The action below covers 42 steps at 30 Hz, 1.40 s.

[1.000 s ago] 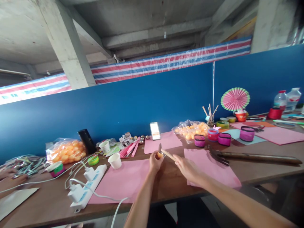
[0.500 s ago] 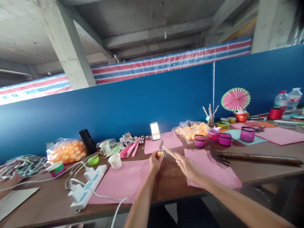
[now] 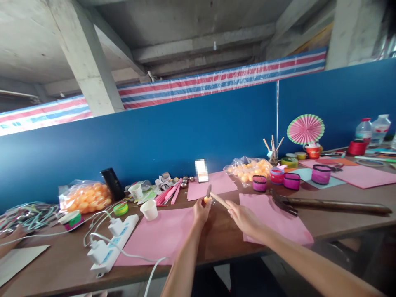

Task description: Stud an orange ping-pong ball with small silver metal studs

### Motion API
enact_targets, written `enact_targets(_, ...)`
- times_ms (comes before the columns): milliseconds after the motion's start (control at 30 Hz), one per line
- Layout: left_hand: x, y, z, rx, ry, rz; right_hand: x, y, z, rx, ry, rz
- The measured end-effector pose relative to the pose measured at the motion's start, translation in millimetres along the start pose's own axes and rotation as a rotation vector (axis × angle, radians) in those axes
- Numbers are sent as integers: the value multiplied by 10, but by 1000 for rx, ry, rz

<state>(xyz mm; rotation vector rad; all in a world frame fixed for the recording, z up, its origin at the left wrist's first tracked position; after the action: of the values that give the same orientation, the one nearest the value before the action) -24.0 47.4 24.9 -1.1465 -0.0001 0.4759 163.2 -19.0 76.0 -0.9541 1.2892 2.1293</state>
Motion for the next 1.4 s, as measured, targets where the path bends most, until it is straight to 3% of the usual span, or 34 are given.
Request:
enact_targets(500,15,-47,-16,-17,16,-64,-33,-19,20,29,-8,-6)
enact_targets(1033,28,55,17,12,-2,-35,-17,27,19,19,17,-22)
enact_targets(1400,17,-28,7,49,3,-33,-22,43,47,12,19,-36)
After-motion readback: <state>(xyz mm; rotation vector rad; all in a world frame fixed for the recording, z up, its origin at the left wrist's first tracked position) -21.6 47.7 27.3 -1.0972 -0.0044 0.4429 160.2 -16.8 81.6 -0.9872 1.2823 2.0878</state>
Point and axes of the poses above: each hand's wrist, its own z-axis towards the middle knuckle, its own x-axis out of the palm, y = z × x, the point moved 8 cm from there along z, towards the middle knuckle, and after that the axes turned 5 degrees about x, right-handed, at the moved point
